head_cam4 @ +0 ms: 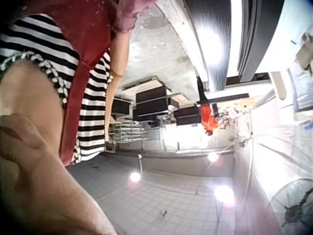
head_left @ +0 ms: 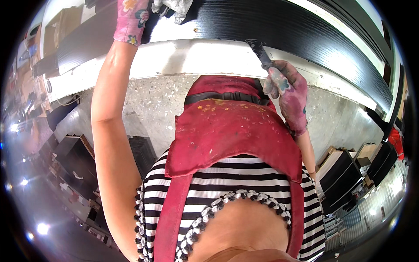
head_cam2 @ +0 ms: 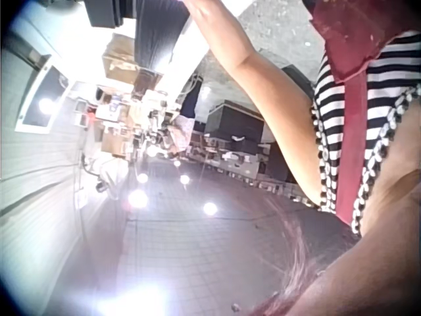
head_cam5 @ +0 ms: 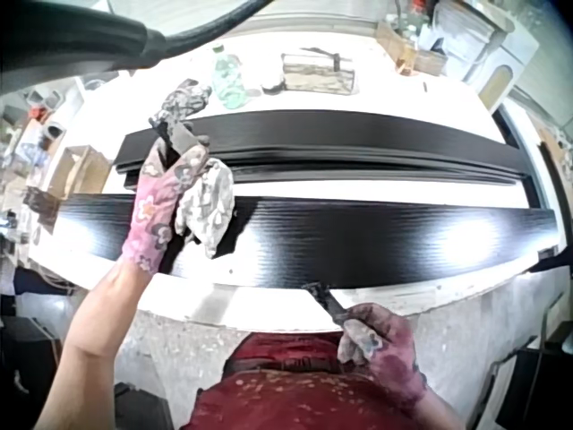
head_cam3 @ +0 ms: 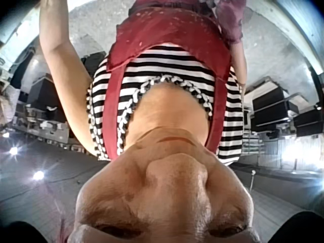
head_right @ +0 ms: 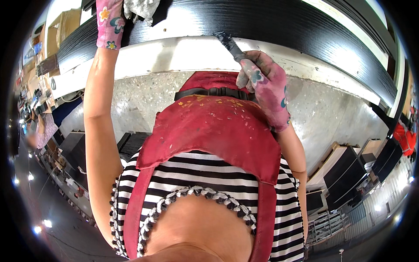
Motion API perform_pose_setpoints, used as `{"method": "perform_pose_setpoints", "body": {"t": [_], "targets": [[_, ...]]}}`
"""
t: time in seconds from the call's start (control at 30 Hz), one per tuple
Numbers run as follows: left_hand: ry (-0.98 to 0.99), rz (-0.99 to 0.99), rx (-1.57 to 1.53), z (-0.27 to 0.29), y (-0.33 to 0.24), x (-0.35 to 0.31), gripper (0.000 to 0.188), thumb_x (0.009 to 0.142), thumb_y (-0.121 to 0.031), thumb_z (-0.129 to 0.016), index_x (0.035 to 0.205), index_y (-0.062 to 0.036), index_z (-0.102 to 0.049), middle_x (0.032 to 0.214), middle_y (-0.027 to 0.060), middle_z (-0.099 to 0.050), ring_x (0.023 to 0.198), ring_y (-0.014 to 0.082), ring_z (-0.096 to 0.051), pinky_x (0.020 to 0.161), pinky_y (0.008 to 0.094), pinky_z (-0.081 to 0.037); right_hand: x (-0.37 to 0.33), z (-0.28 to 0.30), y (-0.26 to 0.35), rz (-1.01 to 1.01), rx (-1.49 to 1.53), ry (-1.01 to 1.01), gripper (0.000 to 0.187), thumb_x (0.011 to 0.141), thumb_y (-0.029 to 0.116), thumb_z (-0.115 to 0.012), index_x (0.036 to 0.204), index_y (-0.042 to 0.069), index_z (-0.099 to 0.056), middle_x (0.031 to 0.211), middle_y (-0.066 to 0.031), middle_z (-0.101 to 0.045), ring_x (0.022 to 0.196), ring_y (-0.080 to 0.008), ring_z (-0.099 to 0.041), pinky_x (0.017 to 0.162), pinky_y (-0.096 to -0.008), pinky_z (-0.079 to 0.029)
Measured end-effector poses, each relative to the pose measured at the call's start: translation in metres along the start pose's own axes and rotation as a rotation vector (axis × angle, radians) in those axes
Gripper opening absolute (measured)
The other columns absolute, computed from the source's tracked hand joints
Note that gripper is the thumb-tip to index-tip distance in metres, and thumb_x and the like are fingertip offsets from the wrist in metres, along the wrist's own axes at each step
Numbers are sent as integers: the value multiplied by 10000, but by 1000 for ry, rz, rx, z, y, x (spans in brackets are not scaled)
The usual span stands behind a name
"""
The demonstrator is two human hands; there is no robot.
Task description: The person applies dark stain to a long, curved wooden panel using a brush and wipes the surface with a cloth. The person repeatedly applies stain and wipes the panel, working along its length.
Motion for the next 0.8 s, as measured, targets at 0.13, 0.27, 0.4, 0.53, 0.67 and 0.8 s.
{"method": "perform_pose_setpoints", "body": {"t": [0.13, 0.27, 0.4, 0.53, 0.67, 0.8], "targets": [[-22, -38, 42, 0, -1, 2, 284, 920, -124, -658, 1174, -27, -575, 948, 23, -646, 789, 85, -619, 687, 222, -516, 2, -13, -1, -47, -53, 76, 240, 939, 166, -587, 1106, -6, -599, 689, -20, -618, 566, -60, -533, 497, -196, -358], [-9, -63, 70, 3, 1, 3, 279, 917, -124, -663, 1165, -26, -582, 949, 22, -646, 793, 83, -617, 689, 220, -510, -2, -12, 3, -51, 27, 97, 236, 946, 152, -587, 1114, -14, -584, 715, -32, -622, 576, -61, -538, 506, -190, -368], [-8, -69, 92, 4, 2, 5, 258, 917, -122, -660, 1146, -25, -591, 938, 18, -642, 796, 79, -610, 697, 217, -502, 4, -12, 4, -44, 75, 76, 224, 950, 131, -585, 1120, -16, -585, 714, -26, -617, 598, -61, -546, 524, -189, -369], [-21, -75, 124, 3, 1, 5, 257, 919, -126, -659, 1145, -27, -588, 931, 19, -639, 796, 79, -608, 694, 216, -503, 7, -19, 3, -40, -45, 124, 232, 955, 153, -575, 1120, -10, -594, 694, -24, -612, 602, -64, -552, 527, -187, -366], [-26, -65, 110, 3, 1, 4, 250, 923, -122, -652, 1144, -27, -586, 930, 20, -637, 790, 84, -612, 686, 216, -506, 4, -19, 9, -53, 5, 113, 246, 956, 170, -564, 1119, -12, -594, 690, -17, -613, 575, -64, -542, 506, -188, -365], [-1, -38, 0, 6, 6, 7, 259, 919, -100, -651, 1158, -32, -580, 976, 41, -650, 788, 98, -624, 688, 222, -518, 6, -20, 11, -51, -52, 112, 246, 956, 161, -568, 1120, -21, -589, 690, -22, -618, 570, -61, -537, 506, -193, -374]]}}
Point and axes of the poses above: each hand's wrist, its own x-axis towards the middle knuckle, its own z-axis out of the back of the hand, y = z × x, the point moved 1 cm from there along x, towards the middle knuckle
